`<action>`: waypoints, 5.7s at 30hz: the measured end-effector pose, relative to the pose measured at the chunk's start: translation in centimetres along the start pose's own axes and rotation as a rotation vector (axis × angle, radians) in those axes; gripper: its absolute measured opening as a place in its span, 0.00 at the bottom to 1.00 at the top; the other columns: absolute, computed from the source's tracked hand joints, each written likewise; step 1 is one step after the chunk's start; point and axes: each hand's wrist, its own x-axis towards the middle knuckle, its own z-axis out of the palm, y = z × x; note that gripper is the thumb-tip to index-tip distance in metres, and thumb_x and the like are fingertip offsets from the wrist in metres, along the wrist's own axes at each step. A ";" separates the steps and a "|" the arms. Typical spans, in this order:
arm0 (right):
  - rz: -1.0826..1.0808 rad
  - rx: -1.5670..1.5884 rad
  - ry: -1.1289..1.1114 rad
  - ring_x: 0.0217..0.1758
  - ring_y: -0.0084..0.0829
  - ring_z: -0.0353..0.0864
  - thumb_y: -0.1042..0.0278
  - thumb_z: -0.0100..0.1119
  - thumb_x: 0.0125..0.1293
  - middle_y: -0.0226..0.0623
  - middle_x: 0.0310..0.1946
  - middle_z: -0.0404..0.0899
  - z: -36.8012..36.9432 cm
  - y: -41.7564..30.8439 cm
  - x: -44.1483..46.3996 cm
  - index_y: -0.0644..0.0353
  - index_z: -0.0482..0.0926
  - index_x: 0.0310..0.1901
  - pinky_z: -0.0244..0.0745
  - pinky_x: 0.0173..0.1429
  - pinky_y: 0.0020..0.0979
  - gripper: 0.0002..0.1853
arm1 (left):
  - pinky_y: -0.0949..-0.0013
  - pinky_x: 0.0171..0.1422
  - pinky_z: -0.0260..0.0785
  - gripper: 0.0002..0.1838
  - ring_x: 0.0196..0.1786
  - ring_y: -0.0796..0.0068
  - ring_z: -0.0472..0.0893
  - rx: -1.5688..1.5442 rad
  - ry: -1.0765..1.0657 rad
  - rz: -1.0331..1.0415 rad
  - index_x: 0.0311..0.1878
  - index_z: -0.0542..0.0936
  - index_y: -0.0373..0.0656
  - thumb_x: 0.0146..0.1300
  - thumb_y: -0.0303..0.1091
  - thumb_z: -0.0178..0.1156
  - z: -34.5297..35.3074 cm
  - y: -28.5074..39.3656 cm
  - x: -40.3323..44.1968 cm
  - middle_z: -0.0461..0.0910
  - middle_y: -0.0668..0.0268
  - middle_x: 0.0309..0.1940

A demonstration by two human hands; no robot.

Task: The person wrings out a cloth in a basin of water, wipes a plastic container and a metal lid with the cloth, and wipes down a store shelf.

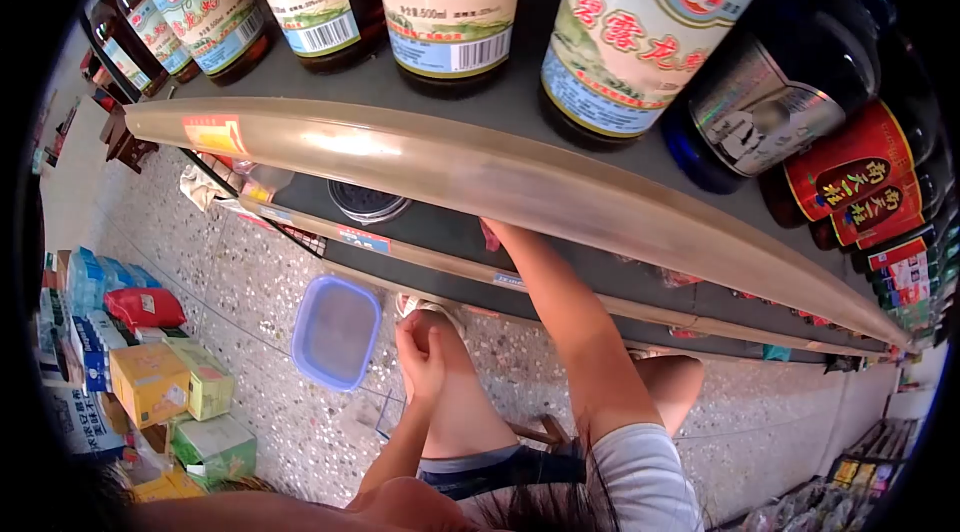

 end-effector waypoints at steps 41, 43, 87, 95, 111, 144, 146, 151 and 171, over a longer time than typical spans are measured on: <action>0.146 -0.126 -0.244 0.53 0.57 0.75 0.74 0.51 0.63 0.56 0.49 0.77 -7.3 -0.5 -2.5 0.66 0.77 0.49 0.71 0.57 0.48 0.14 | 0.57 0.62 0.63 0.16 0.53 0.51 0.74 0.025 -0.013 0.077 0.50 0.75 0.36 0.58 0.25 0.61 -0.4 0.8 0.6 0.76 0.52 0.47; 0.181 -0.148 -0.401 0.54 0.56 0.76 0.75 0.50 0.63 0.56 0.50 0.77 -9.5 -1.6 -3.0 0.68 0.76 0.50 0.72 0.57 0.47 0.15 | 0.57 0.62 0.63 0.16 0.53 0.51 0.74 0.025 -0.014 0.070 0.49 0.75 0.36 0.57 0.25 0.61 -0.5 0.7 0.5 0.76 0.52 0.47; -0.099 -0.072 -0.207 0.44 0.52 0.78 0.67 0.56 0.63 0.50 0.39 0.80 -3.0 -0.8 -0.5 0.59 0.81 0.42 0.71 0.51 0.48 0.09 | 0.60 0.60 0.65 0.15 0.52 0.53 0.75 -0.010 -0.043 0.026 0.50 0.75 0.35 0.59 0.25 0.60 -0.6 2.6 0.6 0.76 0.52 0.46; -0.117 -0.087 -0.003 0.45 0.53 0.78 0.67 0.55 0.63 0.52 0.40 0.80 -0.8 0.4 0.3 0.60 0.80 0.42 0.71 0.52 0.49 0.10 | 0.60 0.61 0.65 0.16 0.53 0.52 0.75 0.031 -0.032 0.101 0.50 0.75 0.34 0.58 0.24 0.61 -0.4 0.8 0.5 0.77 0.51 0.46; 0.094 -0.039 -0.299 0.53 0.56 0.75 0.70 0.54 0.61 0.56 0.47 0.78 -2.7 -4.3 0.3 0.61 0.79 0.43 0.68 0.56 0.51 0.11 | 0.58 0.60 0.65 0.14 0.52 0.51 0.75 0.046 -0.031 0.120 0.49 0.75 0.35 0.59 0.24 0.60 -0.4 1.2 0.2 0.76 0.51 0.46; -0.064 0.392 -0.818 0.55 0.42 0.73 0.85 0.51 0.54 0.39 0.47 0.76 -24.0 5.9 -8.2 0.59 0.81 0.37 0.70 0.58 0.37 0.13 | 0.61 0.56 0.68 0.13 0.49 0.55 0.77 0.029 -0.037 0.008 0.48 0.77 0.36 0.60 0.25 0.59 0.2 1.2 -0.6 0.79 0.55 0.43; 0.004 0.329 -0.845 0.55 0.42 0.73 0.86 0.51 0.52 0.40 0.46 0.76 -25.1 3.4 -6.1 0.59 0.81 0.38 0.70 0.57 0.38 0.14 | 0.59 0.58 0.68 0.13 0.49 0.54 0.77 0.013 -0.035 -0.046 0.48 0.77 0.36 0.60 0.25 0.59 -0.2 2.1 -0.6 0.79 0.56 0.43; -0.060 0.481 -0.461 0.51 0.47 0.75 0.84 0.52 0.55 0.45 0.44 0.76 -17.1 -2.4 -1.7 0.62 0.81 0.43 0.70 0.56 0.40 0.14 | 0.56 0.66 0.61 0.23 0.59 0.49 0.71 0.123 0.084 0.234 0.58 0.71 0.34 0.58 0.26 0.63 -0.2 3.3 3.9 0.73 0.50 0.54; -0.265 0.563 -0.594 0.52 0.41 0.74 0.81 0.56 0.56 0.35 0.47 0.79 -5.2 -9.6 2.2 0.56 0.84 0.45 0.72 0.57 0.37 0.16 | 0.29 0.71 0.35 0.53 0.73 0.47 0.57 0.676 0.075 0.260 0.70 0.62 0.47 0.41 0.55 0.76 -4.9 3.6 21.1 0.63 0.51 0.67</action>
